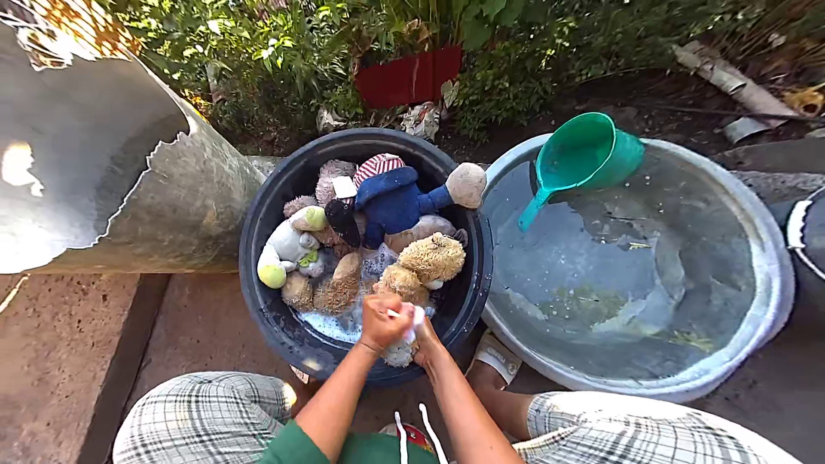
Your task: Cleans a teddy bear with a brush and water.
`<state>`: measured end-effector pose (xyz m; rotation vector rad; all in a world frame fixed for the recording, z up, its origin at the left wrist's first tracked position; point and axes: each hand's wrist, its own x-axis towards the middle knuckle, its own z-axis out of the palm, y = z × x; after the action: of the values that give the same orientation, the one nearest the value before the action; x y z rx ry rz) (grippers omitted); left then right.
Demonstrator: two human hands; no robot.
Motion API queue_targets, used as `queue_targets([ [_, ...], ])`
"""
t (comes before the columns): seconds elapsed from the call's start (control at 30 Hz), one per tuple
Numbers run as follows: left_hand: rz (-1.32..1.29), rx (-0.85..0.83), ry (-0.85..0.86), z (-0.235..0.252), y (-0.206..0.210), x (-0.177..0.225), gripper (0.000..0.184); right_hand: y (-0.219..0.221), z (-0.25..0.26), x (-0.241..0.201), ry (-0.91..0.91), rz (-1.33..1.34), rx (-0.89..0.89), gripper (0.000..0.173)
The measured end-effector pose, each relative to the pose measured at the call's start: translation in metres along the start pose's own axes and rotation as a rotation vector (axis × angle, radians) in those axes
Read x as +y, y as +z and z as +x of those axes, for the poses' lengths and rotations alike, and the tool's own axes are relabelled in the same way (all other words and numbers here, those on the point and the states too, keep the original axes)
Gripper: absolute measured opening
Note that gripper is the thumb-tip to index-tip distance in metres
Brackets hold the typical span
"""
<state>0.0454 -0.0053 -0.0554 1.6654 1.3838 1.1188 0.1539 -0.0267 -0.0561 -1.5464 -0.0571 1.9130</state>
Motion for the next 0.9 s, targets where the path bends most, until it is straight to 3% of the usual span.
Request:
queue_targets([
  [0.03,0.18,-0.099,-0.045,-0.008,0.001,-0.013,0.046,0.0,0.002,0.003,-0.012,0.0,0.011,0.044],
  [0.13,0.57,-0.467,-0.506,0.009,-0.029,-0.033,0.054,0.002,0.003,-0.003,0.074,0.012,0.051,0.051],
  [0.17,0.598,-0.438,-0.528,0.013,-0.035,-0.03,0.055,0.003,0.003,-0.005,0.087,0.008,0.056,0.052],
  [0.2,0.553,-0.301,-0.422,0.013,-0.034,-0.023,0.053,0.004,0.003,-0.005,0.081,0.015,0.053,0.051],
  [0.27,0.335,-0.062,-0.063,0.005,-0.015,-0.004,0.044,0.001,0.001,0.001,0.03,0.029,0.029,0.046],
  [0.33,0.286,-0.098,0.04,-0.004,0.001,-0.002,0.044,-0.001,0.0,0.006,-0.047,0.024,0.002,0.037],
  [0.37,0.349,-0.182,-0.107,-0.008,-0.002,-0.01,0.043,-0.002,0.003,0.009,-0.035,0.025,0.006,0.039],
  [0.43,0.456,-0.331,-0.58,0.003,-0.02,-0.036,0.048,-0.001,0.007,0.0,0.051,0.066,0.01,0.053],
  [0.5,0.561,-0.344,-0.835,0.005,-0.03,-0.061,0.058,0.0,0.005,-0.006,0.09,0.138,-0.038,0.056],
  [0.67,0.587,-0.703,-0.892,0.001,-0.01,-0.057,0.049,0.003,-0.003,-0.008,0.138,0.498,-0.318,0.042],
  [0.83,0.485,-0.667,-0.945,0.001,-0.011,-0.083,0.052,0.027,-0.023,-0.017,0.168,0.694,-0.193,0.03],
  [0.9,0.359,-0.56,-0.913,0.005,-0.026,-0.086,0.059,0.036,-0.028,-0.022,0.138,0.734,-0.109,0.025],
])
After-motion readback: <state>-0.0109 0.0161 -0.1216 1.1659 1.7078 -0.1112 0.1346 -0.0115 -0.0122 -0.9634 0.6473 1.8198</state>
